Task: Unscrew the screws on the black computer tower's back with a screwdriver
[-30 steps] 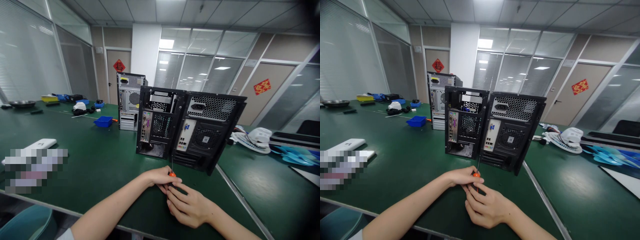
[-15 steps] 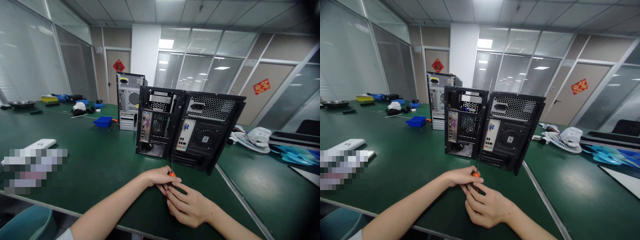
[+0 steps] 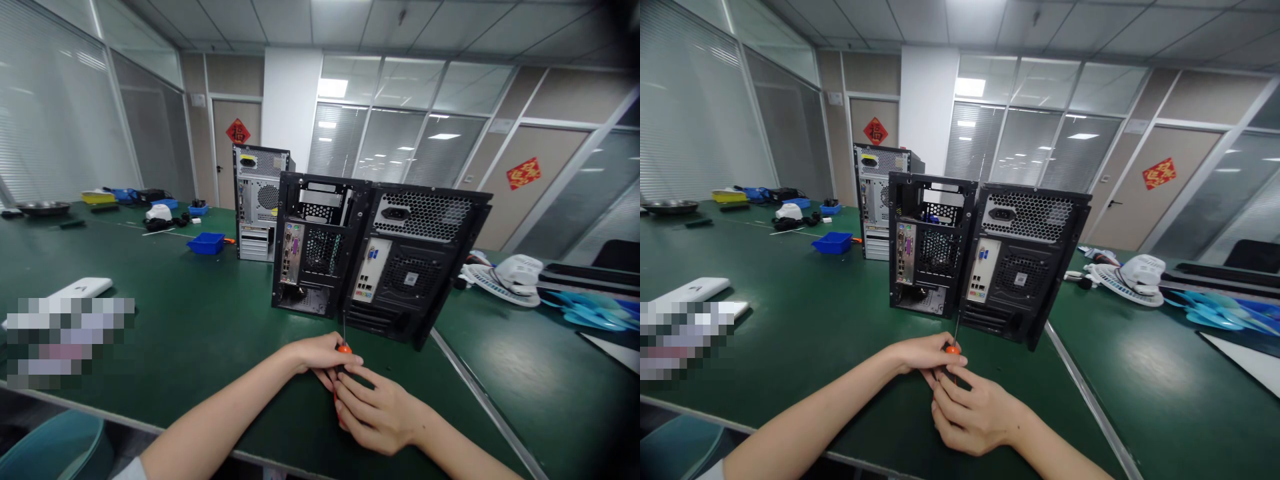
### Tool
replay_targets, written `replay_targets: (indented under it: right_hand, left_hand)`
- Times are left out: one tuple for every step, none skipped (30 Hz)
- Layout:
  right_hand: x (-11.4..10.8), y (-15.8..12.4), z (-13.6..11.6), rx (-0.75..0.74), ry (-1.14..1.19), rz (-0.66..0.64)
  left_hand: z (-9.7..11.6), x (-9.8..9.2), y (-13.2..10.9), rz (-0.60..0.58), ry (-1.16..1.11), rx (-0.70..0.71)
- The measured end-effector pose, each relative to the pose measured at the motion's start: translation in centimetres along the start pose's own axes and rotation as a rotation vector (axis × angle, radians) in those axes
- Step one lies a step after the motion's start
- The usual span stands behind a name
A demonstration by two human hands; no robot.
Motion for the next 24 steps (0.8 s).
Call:
replay_targets:
  right_hand:
    - [-0.01, 0.04, 0.04, 0.004, -0.001, -0.001]
    - [-0.03, 0.07, 0.08, 0.006, -0.004, -0.002]
    - [-0.04, 0.08, 0.10, 0.008, -0.007, -0.001]
    - [-0.05, 0.08, 0.10, 0.008, -0.011, 0.000]
    - [-0.06, 0.06, 0.09, 0.007, -0.015, 0.002]
    - [-0.05, 0.04, 0.08, 0.007, -0.018, 0.003]
    - [-0.04, 0.01, 0.04, 0.003, -0.021, 0.004]
    - [0.01, -0.01, 0.02, 0.001, -0.023, 0.001]
    - [0.05, -0.02, 0.01, 0.001, -0.024, -0.002]
    - [0.07, -0.03, 0.01, 0.002, -0.026, -0.003]
    - [0.07, -0.05, 0.02, 0.005, -0.028, -0.003]
    - [0.05, -0.06, 0.03, 0.007, -0.031, 0.000]
    - [0.03, -0.09, 0.05, 0.010, -0.034, 0.002]
    - [0.04, -0.13, 0.06, 0.013, -0.035, 0.002]
    - [0.05, -0.18, 0.06, 0.015, -0.037, 0.002]
    - [0.08, -0.25, 0.07, 0.018, -0.037, 0.000]
    - [0.12, -0.33, 0.09, 0.022, -0.036, -0.002]
    - [0.15, -0.39, 0.11, 0.026, -0.034, -0.003]
    - [0.15, -0.45, 0.15, 0.032, -0.032, -0.002]
    - [0.14, -0.47, 0.18, 0.037, -0.030, 0.001]
    - [0.10, -0.47, 0.21, 0.041, -0.029, 0.006]
    - [0.04, -0.45, 0.24, 0.045, -0.028, 0.013]
    - [-0.05, -0.40, 0.29, 0.051, -0.029, 0.021]
    - [-0.13, -0.33, 0.37, 0.060, -0.033, 0.026]
  left_hand:
    - [0.00, 0.00, -0.01, -0.001, -0.002, 0.000]
    - [0.01, -0.02, -0.01, 0.000, -0.002, 0.000]
    - [0.01, -0.03, -0.02, 0.001, -0.003, 0.001]
    - [0.01, -0.04, -0.04, 0.001, -0.003, 0.000]
    - [0.00, -0.04, -0.05, 0.001, -0.005, -0.002]
    - [-0.01, -0.03, -0.07, 0.000, -0.006, -0.003]
    - [-0.01, -0.03, -0.09, -0.001, -0.006, -0.003]
    - [0.00, -0.04, -0.11, -0.002, -0.007, -0.004]
    - [0.01, -0.04, -0.13, -0.002, -0.008, -0.005]
    - [0.02, -0.06, -0.14, -0.002, -0.008, -0.005]
    - [0.05, -0.07, -0.15, -0.001, -0.010, -0.004]
    - [0.07, -0.10, -0.16, 0.001, -0.014, -0.002]
    - [0.08, -0.11, -0.16, 0.002, -0.018, -0.002]
    - [0.08, -0.11, -0.15, 0.001, -0.024, -0.001]
    - [0.08, -0.09, -0.13, -0.004, -0.031, -0.001]
    - [0.07, -0.05, -0.10, -0.010, -0.040, -0.001]
    - [0.07, 0.00, -0.07, -0.018, -0.049, -0.001]
    - [0.08, 0.06, -0.04, -0.027, -0.057, 0.002]
    - [0.10, 0.11, -0.01, -0.036, -0.066, 0.005]
    - [0.12, 0.15, 0.00, -0.043, -0.076, 0.006]
    - [0.14, 0.17, 0.00, -0.049, -0.086, 0.007]
    - [0.15, 0.20, -0.01, -0.056, -0.096, 0.004]
    - [0.16, 0.23, -0.04, -0.063, -0.108, 0.001]
    - [0.20, 0.26, -0.09, -0.072, -0.122, -0.002]
Point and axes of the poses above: each hand's wrist, its own y-axis towards the middle knuckle, its own x-axis out of the palm, z = x × y, the point moved 8 cm from there along y, towards the middle knuckle, and after that the axes turned 5 degrees about y, right-handed, at the moved point
